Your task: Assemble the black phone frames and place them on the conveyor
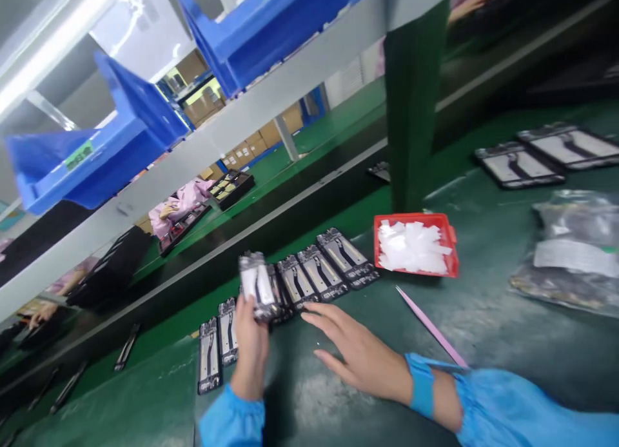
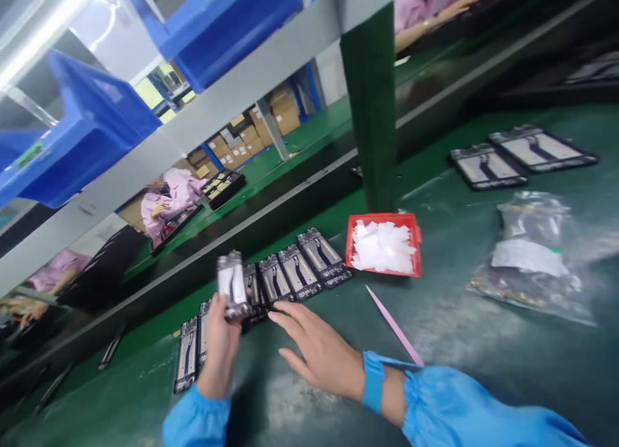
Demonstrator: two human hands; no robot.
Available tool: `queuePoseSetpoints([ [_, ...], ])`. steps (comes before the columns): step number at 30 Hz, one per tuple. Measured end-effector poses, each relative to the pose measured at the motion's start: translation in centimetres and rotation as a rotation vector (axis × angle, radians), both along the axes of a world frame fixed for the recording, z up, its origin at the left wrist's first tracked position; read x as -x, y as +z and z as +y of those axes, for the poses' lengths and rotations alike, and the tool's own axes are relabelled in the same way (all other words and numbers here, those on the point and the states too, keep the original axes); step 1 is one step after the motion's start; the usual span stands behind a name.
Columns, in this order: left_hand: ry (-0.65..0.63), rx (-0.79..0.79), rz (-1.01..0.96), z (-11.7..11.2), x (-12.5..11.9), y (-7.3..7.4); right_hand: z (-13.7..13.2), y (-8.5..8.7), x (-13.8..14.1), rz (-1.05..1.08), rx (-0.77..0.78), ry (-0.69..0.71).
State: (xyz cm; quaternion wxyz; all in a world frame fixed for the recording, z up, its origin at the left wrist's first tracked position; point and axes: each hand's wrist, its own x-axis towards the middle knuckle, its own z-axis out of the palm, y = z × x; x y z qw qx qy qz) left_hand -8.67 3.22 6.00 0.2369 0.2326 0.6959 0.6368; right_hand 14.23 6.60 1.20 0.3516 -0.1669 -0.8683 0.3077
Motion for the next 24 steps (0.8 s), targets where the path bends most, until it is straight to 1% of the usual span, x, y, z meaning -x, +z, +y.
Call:
queuePoseSetpoints([
  [2, 0.092, 0.085, 0.085, 2.6, 4.5, 1.6, -0.1, -0.2, 0.1, -0.099, 0.056, 0.048],
  [4, 0.161, 0.191, 0.151, 4.5, 8.8, 2.7, -0.2, -0.6, 0.1, -0.212, 0.075, 0.123],
  [6, 0.212, 0.318, 0.233, 5.0, 12.1, 3.5, -0.2, -0.9, 0.2, -0.272, 0.061, 0.163],
  [7, 0.229, 0.387, 0.281, 4.8, 13.3, 3.8, -0.2, -1.0, 0.3, -0.278, 0.056, 0.169],
  [9, 0.243, 0.526, 0.392, 4.1, 14.6, 4.3, -0.1, -1.1, 0.5, -0.26, 0.065, 0.164],
  [11, 0.24, 0.647, 0.519, 3.7, 15.1, 4.5, 0.0, -1.1, 0.7, -0.239, 0.076, 0.16],
  [12, 0.232, 0.695, 0.581, 3.9, 15.2, 4.4, 0.0, -1.0, 0.7, -0.235, 0.078, 0.16],
  [14, 0.196, 0.778, 0.681, 5.2, 14.9, 3.7, 0.2, -0.9, 0.9, -0.238, 0.082, 0.157],
  [16, 0.128, 0.856, 0.737, 7.7, 14.2, 2.6, 0.3, -0.9, 1.0, -0.254, 0.092, 0.153],
  [18, 0.04, 0.925, 0.754, 10.9, 13.0, 1.2, 0.4, -0.9, 1.0, -0.276, 0.1, 0.151],
  [20, -0.022, 0.976, 0.754, 14.0, 11.7, 0.0, 0.5, -0.9, 1.1, -0.294, 0.099, 0.165],
  [22, -0.057, 1.008, 0.759, 16.3, 10.3, -0.5, 0.6, -0.9, 1.1, -0.306, 0.094, 0.184],
  [24, -0.066, 1.016, 0.774, 17.4, 9.3, -0.5, 0.7, -0.9, 1.1, -0.309, 0.092, 0.191],
])
